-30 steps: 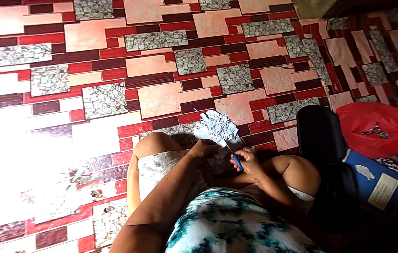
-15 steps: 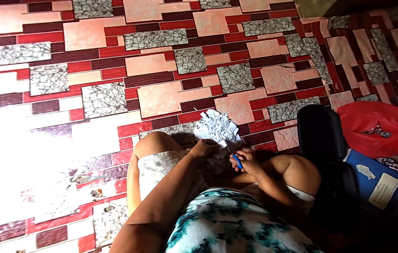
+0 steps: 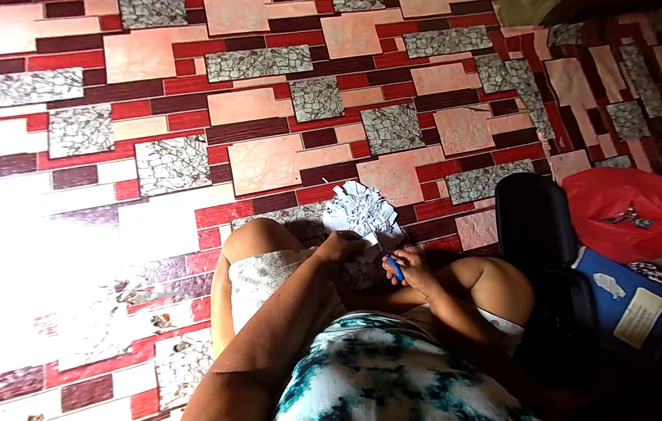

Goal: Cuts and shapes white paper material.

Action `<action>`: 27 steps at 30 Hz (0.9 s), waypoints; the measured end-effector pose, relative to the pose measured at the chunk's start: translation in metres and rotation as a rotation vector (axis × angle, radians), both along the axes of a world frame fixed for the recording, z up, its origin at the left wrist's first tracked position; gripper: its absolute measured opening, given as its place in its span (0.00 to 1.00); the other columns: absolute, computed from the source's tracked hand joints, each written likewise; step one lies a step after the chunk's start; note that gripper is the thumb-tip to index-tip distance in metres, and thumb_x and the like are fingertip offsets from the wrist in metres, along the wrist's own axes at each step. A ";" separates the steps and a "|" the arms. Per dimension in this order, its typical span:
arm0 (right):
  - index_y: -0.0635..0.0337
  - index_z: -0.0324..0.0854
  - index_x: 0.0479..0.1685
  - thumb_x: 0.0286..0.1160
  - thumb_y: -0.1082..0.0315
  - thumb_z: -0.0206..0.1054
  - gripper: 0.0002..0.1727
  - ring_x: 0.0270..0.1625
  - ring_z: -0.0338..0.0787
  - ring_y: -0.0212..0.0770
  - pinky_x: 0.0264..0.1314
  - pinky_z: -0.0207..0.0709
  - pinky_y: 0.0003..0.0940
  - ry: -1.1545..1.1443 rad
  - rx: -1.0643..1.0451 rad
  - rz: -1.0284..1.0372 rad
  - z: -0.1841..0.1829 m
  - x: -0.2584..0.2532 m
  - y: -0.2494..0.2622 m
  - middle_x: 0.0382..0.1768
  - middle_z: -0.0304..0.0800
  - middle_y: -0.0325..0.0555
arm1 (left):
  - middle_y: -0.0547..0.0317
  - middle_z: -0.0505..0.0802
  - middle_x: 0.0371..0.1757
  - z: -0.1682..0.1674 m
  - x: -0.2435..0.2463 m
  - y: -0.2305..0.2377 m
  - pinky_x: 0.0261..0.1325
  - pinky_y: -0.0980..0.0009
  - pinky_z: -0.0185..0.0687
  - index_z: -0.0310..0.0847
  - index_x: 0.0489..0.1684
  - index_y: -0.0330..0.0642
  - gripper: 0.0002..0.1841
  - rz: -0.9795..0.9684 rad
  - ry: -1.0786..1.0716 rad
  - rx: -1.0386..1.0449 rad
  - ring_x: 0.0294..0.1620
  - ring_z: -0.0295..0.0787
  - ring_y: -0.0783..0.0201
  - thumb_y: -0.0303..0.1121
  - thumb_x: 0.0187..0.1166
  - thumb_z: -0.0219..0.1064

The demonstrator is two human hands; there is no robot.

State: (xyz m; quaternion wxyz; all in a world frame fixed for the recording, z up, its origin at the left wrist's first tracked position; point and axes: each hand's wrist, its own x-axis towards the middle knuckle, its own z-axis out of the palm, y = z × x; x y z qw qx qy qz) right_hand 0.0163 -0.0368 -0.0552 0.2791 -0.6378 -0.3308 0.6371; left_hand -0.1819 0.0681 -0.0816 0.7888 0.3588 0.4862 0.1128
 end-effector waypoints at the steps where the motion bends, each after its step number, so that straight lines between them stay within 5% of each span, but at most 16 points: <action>1: 0.67 0.80 0.56 0.80 0.69 0.69 0.13 0.23 0.83 0.24 0.23 0.73 0.17 0.001 0.001 -0.002 0.000 0.000 0.000 0.26 0.87 0.36 | 0.60 0.89 0.24 -0.001 0.000 0.000 0.25 0.81 0.79 0.80 0.43 0.33 0.04 0.004 0.000 -0.002 0.19 0.82 0.74 0.25 0.86 0.63; 17: 0.70 0.81 0.54 0.76 0.73 0.72 0.13 0.22 0.85 0.26 0.26 0.81 0.20 -0.033 0.034 -0.039 0.000 0.001 -0.001 0.26 0.88 0.38 | 0.60 0.88 0.24 -0.001 0.000 0.001 0.24 0.81 0.76 0.80 0.42 0.34 0.03 0.021 -0.034 -0.003 0.19 0.80 0.74 0.25 0.85 0.64; 22: 0.64 0.79 0.54 0.82 0.65 0.68 0.12 0.22 0.84 0.26 0.21 0.72 0.18 0.030 -0.039 0.010 -0.003 0.004 -0.001 0.25 0.89 0.37 | 0.59 0.89 0.24 -0.002 0.000 0.002 0.24 0.81 0.77 0.80 0.42 0.33 0.04 0.063 0.000 -0.015 0.19 0.81 0.73 0.25 0.86 0.63; 27: 0.65 0.80 0.54 0.80 0.68 0.69 0.12 0.23 0.83 0.24 0.22 0.72 0.17 0.025 -0.001 0.039 -0.004 0.001 -0.001 0.26 0.88 0.35 | 0.59 0.89 0.24 0.003 0.002 0.001 0.24 0.81 0.77 0.80 0.42 0.33 0.04 0.033 0.012 -0.018 0.19 0.81 0.74 0.25 0.86 0.63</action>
